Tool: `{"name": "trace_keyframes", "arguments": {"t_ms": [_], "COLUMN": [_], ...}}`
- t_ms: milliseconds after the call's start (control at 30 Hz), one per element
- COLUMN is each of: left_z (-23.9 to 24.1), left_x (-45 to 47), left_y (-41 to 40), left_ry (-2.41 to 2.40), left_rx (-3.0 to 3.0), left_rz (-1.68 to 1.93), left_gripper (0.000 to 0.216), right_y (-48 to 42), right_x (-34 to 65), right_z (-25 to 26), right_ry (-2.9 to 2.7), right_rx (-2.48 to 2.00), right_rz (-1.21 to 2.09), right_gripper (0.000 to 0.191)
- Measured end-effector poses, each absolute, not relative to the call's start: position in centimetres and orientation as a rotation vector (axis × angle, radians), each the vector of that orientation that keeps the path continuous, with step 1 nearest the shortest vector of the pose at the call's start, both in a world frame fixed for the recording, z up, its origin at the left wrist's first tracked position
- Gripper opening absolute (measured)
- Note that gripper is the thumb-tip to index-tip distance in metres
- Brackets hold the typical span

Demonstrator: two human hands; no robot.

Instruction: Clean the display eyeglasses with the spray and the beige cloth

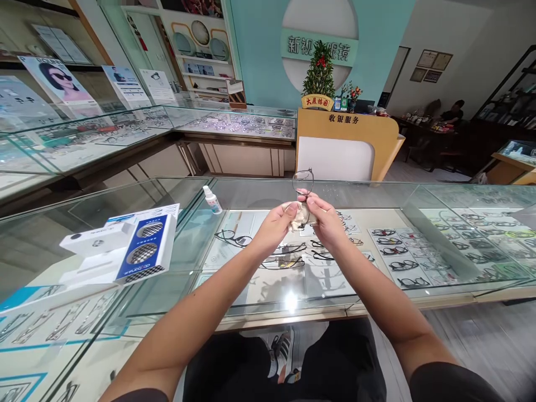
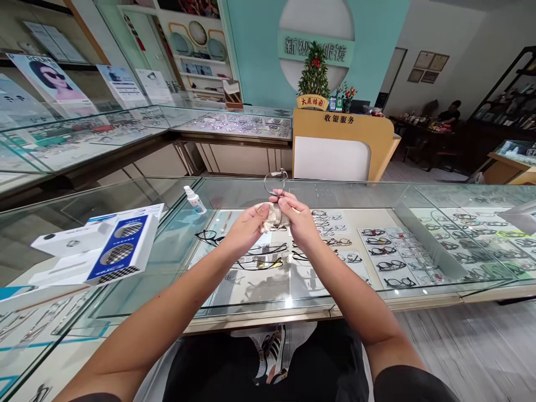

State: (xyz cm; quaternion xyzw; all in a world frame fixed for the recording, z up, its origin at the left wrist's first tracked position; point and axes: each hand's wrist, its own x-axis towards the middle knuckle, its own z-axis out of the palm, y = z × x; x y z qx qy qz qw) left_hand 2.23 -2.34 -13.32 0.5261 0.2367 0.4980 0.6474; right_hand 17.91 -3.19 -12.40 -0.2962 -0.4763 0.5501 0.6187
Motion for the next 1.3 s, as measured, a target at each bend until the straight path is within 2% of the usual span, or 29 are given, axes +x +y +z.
{"name": "trace_keyframes", "arguments": {"t_ms": [300, 700, 1100, 1300], "left_z": [-13.6, -12.4, -13.3, -13.5], "left_x": [2.3, 1.6, 3.0, 2.3], "left_y": [-1.9, -2.4, -2.9, -2.3], "left_ry": [0.572, 0.629, 0.641, 0.626], "left_rx": [1.137, 1.23, 1.179, 1.315], "left_rz": [1.197, 1.075, 1.383, 1.239], "left_gripper": [0.056, 0.064, 0.062, 0.062], "right_y": [-3.6, -3.2, -4.0, -4.0], "right_x": [17.7, 17.9, 16.2, 17.2], "right_z": [-12.7, -12.6, -13.4, -12.4], "right_ry": [-1.277, -1.124, -1.155, -1.083], "right_rx": [-0.725, -0.76, -0.704, -0.701], "right_rz": [1.098, 1.258, 1.215, 1.243], "right_gripper": [0.038, 0.043, 0.039, 0.037]}}
